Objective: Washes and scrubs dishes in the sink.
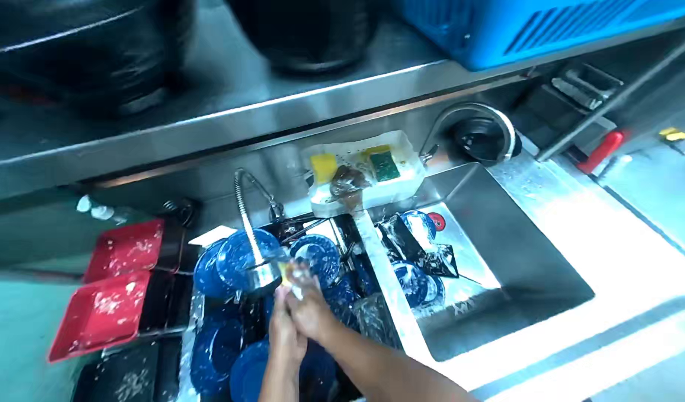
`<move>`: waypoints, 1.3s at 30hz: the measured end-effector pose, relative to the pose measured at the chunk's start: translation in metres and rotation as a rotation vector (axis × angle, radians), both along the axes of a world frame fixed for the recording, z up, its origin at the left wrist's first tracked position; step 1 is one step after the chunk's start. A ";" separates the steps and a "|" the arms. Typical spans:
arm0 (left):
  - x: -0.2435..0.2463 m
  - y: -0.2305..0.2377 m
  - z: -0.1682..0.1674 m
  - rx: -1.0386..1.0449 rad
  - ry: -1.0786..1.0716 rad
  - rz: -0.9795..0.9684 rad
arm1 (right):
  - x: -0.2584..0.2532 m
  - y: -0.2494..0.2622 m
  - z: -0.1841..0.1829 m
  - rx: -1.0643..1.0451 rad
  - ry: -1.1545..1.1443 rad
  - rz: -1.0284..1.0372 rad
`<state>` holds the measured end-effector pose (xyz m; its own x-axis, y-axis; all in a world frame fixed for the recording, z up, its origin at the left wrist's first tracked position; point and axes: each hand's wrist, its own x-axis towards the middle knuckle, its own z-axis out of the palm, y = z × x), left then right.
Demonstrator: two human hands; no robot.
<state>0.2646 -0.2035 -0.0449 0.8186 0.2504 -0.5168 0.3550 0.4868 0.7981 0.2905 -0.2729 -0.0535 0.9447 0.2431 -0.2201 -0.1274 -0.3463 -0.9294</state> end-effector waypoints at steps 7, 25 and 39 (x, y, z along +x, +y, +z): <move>0.014 0.073 0.027 0.031 0.058 0.005 | -0.014 0.049 0.030 -0.194 -0.031 0.243; 0.064 -0.013 -0.048 0.781 0.155 -0.088 | 0.002 -0.143 -0.001 -0.025 0.291 -0.427; 0.096 -0.024 0.001 0.357 0.226 0.215 | 0.002 -0.217 -0.027 -0.355 0.432 -0.544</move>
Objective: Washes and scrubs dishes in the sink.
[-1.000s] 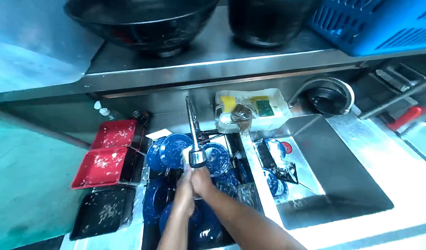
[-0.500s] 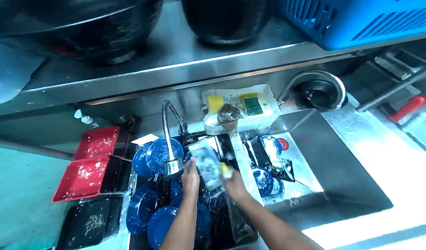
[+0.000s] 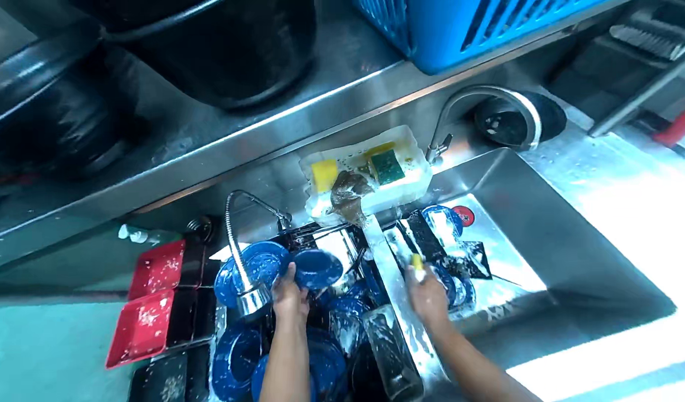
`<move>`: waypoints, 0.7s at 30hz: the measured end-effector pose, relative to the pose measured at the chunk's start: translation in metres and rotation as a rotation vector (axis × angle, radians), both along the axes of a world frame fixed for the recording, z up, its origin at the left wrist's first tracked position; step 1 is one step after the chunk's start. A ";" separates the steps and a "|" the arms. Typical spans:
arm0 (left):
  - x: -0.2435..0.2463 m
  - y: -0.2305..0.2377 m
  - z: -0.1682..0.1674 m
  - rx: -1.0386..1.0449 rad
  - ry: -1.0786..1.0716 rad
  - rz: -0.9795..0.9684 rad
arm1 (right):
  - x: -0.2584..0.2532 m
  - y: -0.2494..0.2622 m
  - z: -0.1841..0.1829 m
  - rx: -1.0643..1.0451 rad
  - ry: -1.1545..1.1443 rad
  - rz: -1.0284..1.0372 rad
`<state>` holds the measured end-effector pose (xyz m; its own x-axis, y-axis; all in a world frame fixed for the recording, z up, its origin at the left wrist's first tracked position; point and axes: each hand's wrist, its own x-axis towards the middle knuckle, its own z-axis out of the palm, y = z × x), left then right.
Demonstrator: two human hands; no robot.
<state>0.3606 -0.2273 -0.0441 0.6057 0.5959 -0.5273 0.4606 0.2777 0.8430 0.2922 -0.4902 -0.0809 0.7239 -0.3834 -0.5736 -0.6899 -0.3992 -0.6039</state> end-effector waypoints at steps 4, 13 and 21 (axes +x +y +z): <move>-0.040 -0.005 0.017 0.300 -0.079 0.041 | -0.004 0.121 0.043 0.160 -0.518 0.447; -0.091 0.101 0.022 0.358 -0.339 -0.162 | 0.015 0.281 0.065 0.318 -0.473 0.662; -0.080 0.120 0.002 -0.029 -0.378 0.101 | 0.054 0.245 0.039 0.672 -0.218 0.060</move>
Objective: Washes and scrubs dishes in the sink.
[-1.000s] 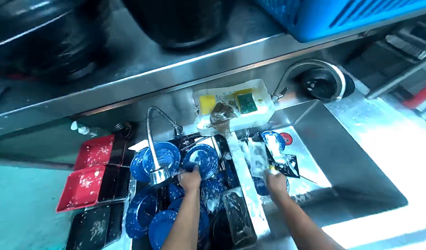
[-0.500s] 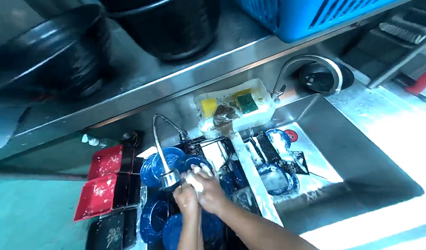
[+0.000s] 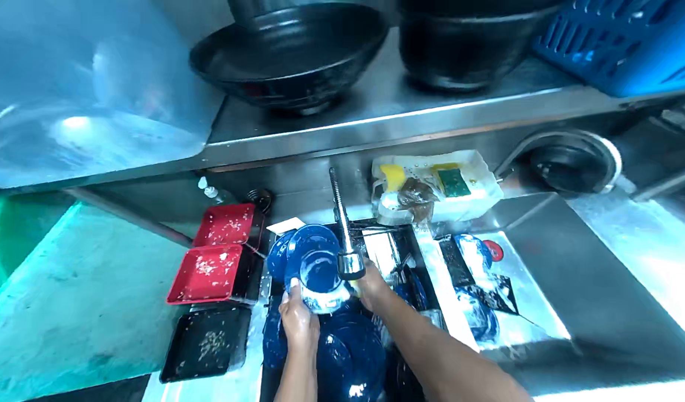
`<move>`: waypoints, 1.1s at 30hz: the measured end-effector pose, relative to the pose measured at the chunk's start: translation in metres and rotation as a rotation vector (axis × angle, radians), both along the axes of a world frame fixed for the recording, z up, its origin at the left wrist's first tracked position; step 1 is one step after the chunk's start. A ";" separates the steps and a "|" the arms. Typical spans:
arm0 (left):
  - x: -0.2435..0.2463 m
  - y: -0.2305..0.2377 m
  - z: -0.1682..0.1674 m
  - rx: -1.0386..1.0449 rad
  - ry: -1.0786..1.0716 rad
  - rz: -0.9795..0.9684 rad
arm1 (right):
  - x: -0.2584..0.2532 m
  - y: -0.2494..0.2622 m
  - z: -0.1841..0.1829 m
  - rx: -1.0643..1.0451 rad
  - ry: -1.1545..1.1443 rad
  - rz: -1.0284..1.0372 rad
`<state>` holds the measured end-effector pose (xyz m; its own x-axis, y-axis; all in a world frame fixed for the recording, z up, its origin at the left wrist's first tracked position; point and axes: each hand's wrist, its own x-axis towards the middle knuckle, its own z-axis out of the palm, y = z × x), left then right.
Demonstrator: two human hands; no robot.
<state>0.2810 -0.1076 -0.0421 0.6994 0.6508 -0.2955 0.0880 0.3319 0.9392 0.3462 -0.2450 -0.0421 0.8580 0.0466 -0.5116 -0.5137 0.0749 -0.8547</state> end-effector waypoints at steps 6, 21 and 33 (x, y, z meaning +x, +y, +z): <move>0.006 -0.041 0.005 -0.056 0.081 -0.417 | -0.059 0.000 0.038 -0.644 -0.403 0.145; -0.007 -0.057 0.031 -0.162 0.047 -0.122 | -0.022 0.014 -0.006 -0.633 -0.483 0.473; -0.003 -0.078 0.031 -0.130 0.053 -0.234 | -0.039 -0.010 0.004 -0.370 -0.576 0.596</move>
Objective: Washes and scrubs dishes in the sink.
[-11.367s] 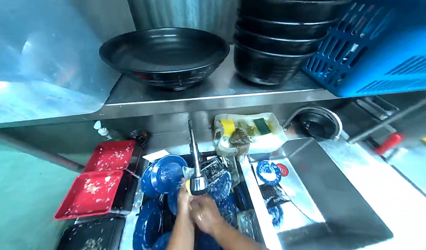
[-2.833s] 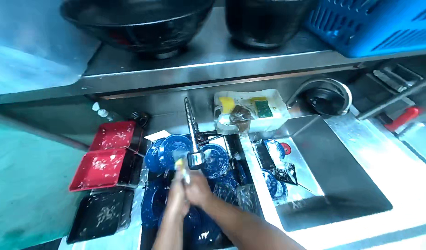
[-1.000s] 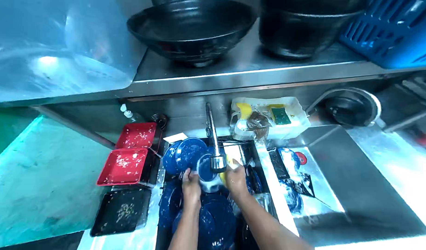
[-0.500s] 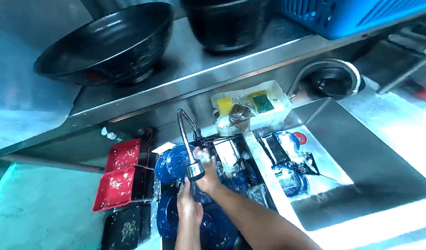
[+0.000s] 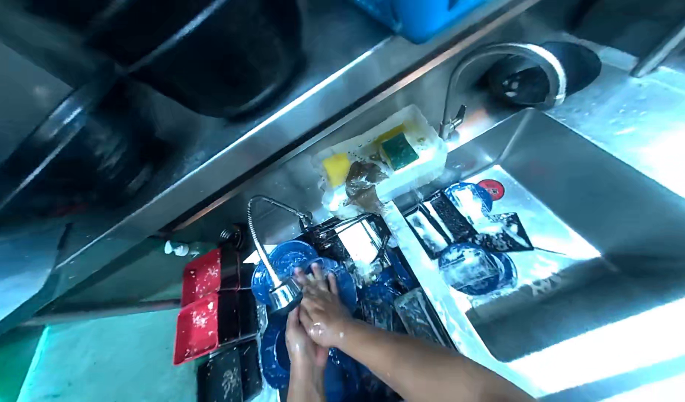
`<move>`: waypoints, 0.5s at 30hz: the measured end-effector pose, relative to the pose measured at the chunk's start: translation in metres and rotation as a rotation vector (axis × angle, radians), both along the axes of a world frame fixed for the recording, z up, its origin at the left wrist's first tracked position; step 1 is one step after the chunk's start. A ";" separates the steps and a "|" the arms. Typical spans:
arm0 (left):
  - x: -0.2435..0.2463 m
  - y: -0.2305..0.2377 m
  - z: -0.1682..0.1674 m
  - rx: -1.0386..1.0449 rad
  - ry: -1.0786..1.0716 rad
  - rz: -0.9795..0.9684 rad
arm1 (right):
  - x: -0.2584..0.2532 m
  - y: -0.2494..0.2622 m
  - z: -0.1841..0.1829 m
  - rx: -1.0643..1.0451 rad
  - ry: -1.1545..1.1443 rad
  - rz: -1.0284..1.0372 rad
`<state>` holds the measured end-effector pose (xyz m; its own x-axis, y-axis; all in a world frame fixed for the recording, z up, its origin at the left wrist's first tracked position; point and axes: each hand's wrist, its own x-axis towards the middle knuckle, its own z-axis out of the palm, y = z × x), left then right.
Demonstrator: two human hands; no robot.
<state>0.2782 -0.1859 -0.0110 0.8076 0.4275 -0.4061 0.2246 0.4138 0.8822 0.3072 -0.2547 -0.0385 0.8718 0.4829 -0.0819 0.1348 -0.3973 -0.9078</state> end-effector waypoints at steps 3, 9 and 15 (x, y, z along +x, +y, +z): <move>0.003 0.004 0.006 0.139 0.023 -0.038 | 0.006 -0.001 0.001 0.103 -0.087 0.082; 0.011 0.016 0.007 0.133 -0.043 0.155 | 0.049 -0.019 -0.008 -0.104 0.074 -0.431; 0.027 -0.016 -0.039 -0.011 0.175 -0.023 | -0.001 -0.050 -0.009 0.334 0.576 -0.858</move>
<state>0.3052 -0.2021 -0.0499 0.7333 0.4050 -0.5461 0.3841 0.4160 0.8243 0.3060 -0.3049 -0.0474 0.8020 -0.1953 -0.5645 -0.5511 0.1225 -0.8254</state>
